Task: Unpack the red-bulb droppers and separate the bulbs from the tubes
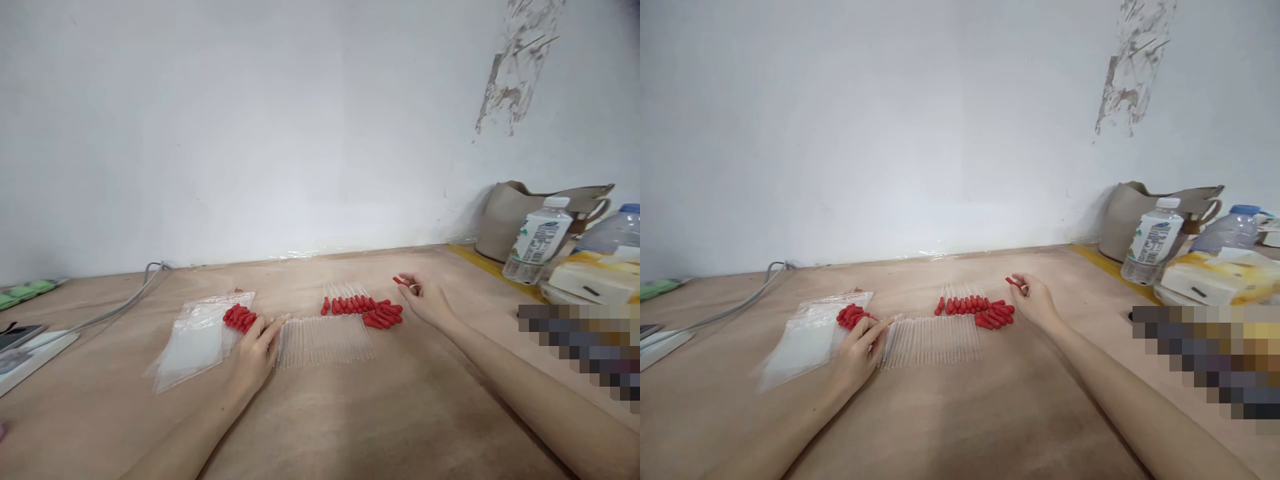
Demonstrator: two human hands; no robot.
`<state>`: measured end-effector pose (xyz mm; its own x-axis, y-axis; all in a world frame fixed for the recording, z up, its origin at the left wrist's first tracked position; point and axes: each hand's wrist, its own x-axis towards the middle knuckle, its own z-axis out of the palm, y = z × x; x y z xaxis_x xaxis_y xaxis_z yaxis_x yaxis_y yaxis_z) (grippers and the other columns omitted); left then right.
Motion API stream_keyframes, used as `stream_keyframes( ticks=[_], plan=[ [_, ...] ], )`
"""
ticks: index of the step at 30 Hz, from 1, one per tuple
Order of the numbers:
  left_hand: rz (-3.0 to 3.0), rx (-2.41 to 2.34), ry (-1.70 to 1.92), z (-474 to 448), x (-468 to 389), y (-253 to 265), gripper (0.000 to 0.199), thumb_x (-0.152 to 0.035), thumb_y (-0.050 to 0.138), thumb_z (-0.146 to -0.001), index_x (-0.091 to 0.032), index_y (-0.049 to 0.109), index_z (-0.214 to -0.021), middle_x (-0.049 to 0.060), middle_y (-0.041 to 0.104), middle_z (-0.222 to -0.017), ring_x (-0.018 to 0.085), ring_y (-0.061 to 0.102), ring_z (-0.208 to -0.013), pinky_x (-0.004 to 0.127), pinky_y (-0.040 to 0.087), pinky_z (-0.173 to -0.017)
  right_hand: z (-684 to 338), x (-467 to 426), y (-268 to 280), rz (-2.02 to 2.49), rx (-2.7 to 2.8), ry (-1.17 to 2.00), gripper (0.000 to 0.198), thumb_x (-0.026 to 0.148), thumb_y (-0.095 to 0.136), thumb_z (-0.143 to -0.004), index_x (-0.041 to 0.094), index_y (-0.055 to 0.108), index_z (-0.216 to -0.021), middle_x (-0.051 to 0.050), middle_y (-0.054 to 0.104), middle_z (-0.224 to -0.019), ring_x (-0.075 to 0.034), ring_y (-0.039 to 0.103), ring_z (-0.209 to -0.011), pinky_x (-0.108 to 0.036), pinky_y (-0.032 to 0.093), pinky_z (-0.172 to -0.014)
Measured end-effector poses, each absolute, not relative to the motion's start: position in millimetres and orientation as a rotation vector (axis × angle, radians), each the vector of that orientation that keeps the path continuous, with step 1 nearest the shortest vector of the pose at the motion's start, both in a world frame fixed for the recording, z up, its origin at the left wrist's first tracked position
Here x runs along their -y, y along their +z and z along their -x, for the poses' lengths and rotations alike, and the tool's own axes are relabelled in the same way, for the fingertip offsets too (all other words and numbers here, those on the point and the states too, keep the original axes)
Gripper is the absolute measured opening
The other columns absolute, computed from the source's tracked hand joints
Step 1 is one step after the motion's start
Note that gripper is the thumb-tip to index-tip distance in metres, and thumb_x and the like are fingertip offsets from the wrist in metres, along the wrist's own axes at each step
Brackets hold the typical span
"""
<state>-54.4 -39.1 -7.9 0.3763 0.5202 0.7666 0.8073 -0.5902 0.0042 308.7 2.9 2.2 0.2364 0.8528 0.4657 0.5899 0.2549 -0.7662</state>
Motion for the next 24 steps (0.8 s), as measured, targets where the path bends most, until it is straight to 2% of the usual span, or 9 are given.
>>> stream_keyframes(
  ticks=[5,12,17,20,24],
  plan=[
    [2.287,1.056,-1.037,47.4,37.3,-9.2,0.022,-0.013,0.039,-0.085,-0.015,0.057,-0.097,0.002,0.05,-0.07,0.011,0.052,-0.062,0.02,0.045,-0.057,-314.8,-24.2,-2.6,1.398,1.457,0.526,0.024,0.031,0.058,-0.07,0.013,0.062,-0.085,-0.009,0.065,-0.081,-0.014,0.058,-0.067,-0.027,0.047,-0.062],
    [2.433,1.045,-1.018,42.8,46.9,-4.4,0.016,-0.015,0.043,-0.083,-0.016,0.058,-0.089,0.005,0.057,-0.079,0.013,0.057,-0.071,0.024,0.048,-0.063,-307.4,-23.0,-16.5,1.307,1.54,0.773,0.033,0.042,0.059,-0.069,0.013,0.065,-0.084,-0.008,0.068,-0.079,-0.016,0.062,-0.068,-0.026,0.049,-0.06],
    [2.502,1.049,-1.01,44.0,48.3,-5.4,0.016,-0.019,0.045,-0.083,-0.016,0.059,-0.09,0.006,0.057,-0.082,0.014,0.056,-0.074,0.026,0.049,-0.065,-307.8,-26.3,-20.6,1.295,1.54,0.824,0.034,0.043,0.062,-0.065,0.014,0.065,-0.082,-0.007,0.068,-0.08,-0.017,0.063,-0.071,-0.027,0.05,-0.064],
    [2.507,1.055,-0.986,45.1,49.7,-3.0,0.017,-0.024,0.048,-0.082,-0.016,0.06,-0.091,0.006,0.057,-0.083,0.016,0.056,-0.075,0.028,0.049,-0.066,-307.3,-25.1,-19.7,1.296,1.544,0.834,0.035,0.046,0.058,-0.069,0.014,0.064,-0.081,-0.006,0.068,-0.081,-0.016,0.062,-0.072,-0.027,0.049,-0.067],
    [2.493,1.079,-0.825,46.5,54.8,6.3,0.025,-0.031,0.051,-0.08,-0.019,0.061,-0.099,0.009,0.058,-0.1,0.022,0.056,-0.09,0.039,0.049,-0.077,-307.5,-25.3,-21.5,1.316,1.559,0.826,0.04,0.05,0.05,-0.074,0.014,0.063,-0.082,-0.006,0.067,-0.078,-0.015,0.062,-0.069,-0.026,0.048,-0.062]
  ],
)
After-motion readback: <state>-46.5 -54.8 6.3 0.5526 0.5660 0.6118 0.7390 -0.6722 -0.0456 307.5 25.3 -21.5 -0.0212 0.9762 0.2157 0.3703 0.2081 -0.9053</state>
